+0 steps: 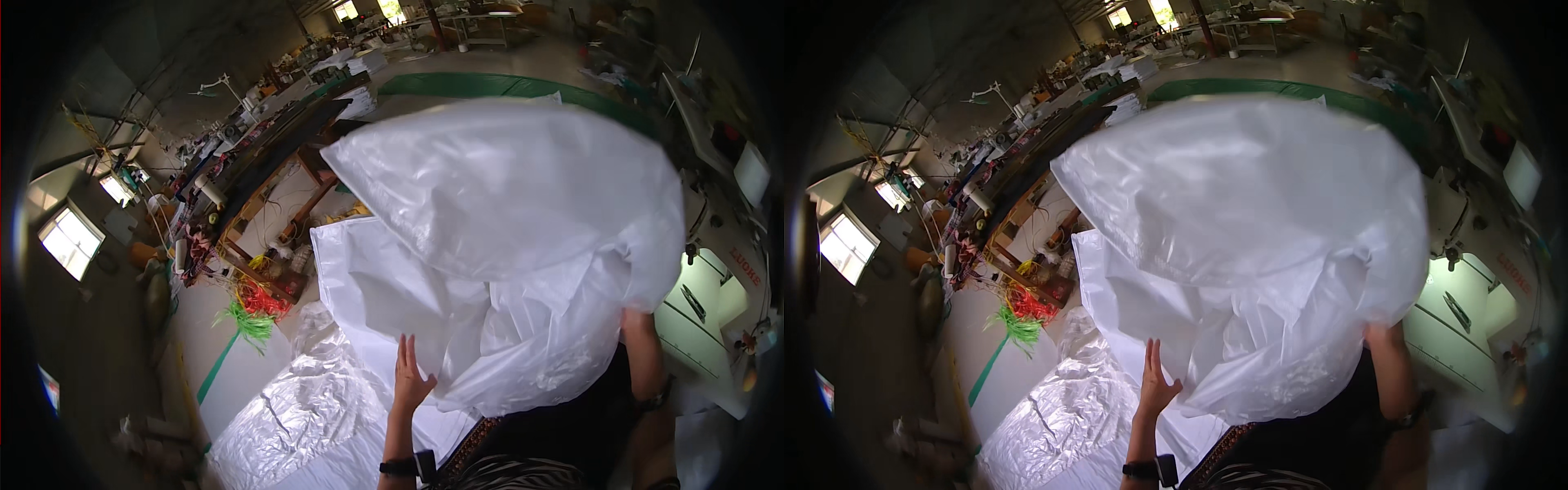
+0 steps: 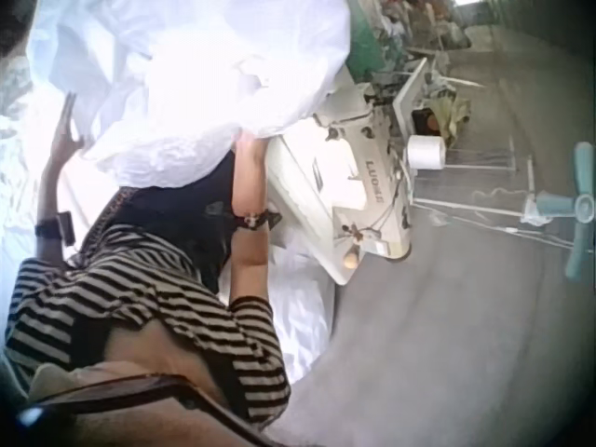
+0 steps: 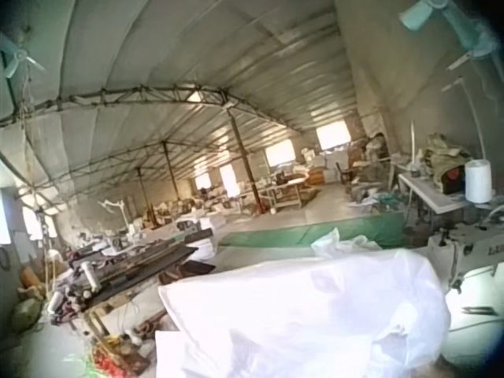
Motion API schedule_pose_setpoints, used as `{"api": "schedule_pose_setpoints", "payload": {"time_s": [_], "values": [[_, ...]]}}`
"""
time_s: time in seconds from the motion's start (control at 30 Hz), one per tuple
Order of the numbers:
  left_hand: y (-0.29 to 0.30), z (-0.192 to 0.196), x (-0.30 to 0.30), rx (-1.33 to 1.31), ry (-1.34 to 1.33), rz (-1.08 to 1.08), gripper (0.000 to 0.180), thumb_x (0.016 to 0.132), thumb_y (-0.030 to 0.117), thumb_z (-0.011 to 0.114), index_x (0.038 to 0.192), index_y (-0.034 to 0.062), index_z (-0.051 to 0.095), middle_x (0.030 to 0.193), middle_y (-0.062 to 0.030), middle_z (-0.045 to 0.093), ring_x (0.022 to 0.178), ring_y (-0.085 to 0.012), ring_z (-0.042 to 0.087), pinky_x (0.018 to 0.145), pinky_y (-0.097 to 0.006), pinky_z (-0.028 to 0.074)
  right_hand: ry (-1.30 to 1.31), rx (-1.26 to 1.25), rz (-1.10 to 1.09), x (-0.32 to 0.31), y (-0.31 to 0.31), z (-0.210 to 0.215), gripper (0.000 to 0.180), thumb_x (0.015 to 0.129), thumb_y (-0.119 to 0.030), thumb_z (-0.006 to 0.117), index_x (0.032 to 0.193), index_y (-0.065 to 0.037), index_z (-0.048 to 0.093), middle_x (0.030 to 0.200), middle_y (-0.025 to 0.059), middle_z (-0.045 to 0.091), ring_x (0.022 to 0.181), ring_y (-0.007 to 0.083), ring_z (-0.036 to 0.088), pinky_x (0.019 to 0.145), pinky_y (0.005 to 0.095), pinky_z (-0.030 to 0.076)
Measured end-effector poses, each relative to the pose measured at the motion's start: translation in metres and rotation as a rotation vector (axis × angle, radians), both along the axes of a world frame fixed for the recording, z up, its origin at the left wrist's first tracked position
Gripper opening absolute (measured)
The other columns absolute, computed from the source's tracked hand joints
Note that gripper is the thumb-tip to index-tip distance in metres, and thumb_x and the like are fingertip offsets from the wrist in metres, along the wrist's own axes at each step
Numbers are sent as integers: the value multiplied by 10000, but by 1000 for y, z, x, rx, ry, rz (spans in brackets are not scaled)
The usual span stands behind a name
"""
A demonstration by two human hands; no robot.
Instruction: Sewing a large piece of white fabric using an industrial sewing machine.
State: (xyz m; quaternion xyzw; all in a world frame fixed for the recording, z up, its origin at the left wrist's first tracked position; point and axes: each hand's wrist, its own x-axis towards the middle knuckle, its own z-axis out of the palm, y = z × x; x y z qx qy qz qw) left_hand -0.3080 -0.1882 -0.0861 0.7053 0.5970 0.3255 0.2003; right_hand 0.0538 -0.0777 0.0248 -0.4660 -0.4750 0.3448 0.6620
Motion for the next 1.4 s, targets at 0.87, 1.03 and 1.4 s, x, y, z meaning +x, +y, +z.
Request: {"api": "schedule_pose_setpoints", "payload": {"time_s": [0.87, 1.03, 1.4], "values": [[-85, 241, -44, -417, -1382, -1, 357, 916, 129, 593, 1255, 18, 581, 1143, -112, 639, 1013, -229, 631, 878, -364, 526, -79, -57, 952, -130, 1, 89, 549, 1039, -474, 394, 1373, -48, 488, 1299, 96, 602, 1177, 232, 549, 970, 387, 450], [-129, 252, -72, -275, -1211, 150, 385, 918, 163, 592, 1279, 31, 562, 1184, -115, 607, 1053, -234, 601, 904, -377, 502, -235, 48, 459, -66, -68, 86, 270, 1019, -209, 542, 1157, 5, 634, 1010, 76, 698, 1001, 136, 661, 851, 282, 526], [-154, 268, -93, -206, -826, 256, 450, 924, 236, 590, 1333, 60, 520, 1275, -123, 536, 1141, -246, 534, 962, -405, 449, -689, -148, 1060, -90, -169, -25, 246, 932, -278, 635, 1048, -71, 697, 946, 62, 738, 853, 216, 701, 762, 332, 520]]}}
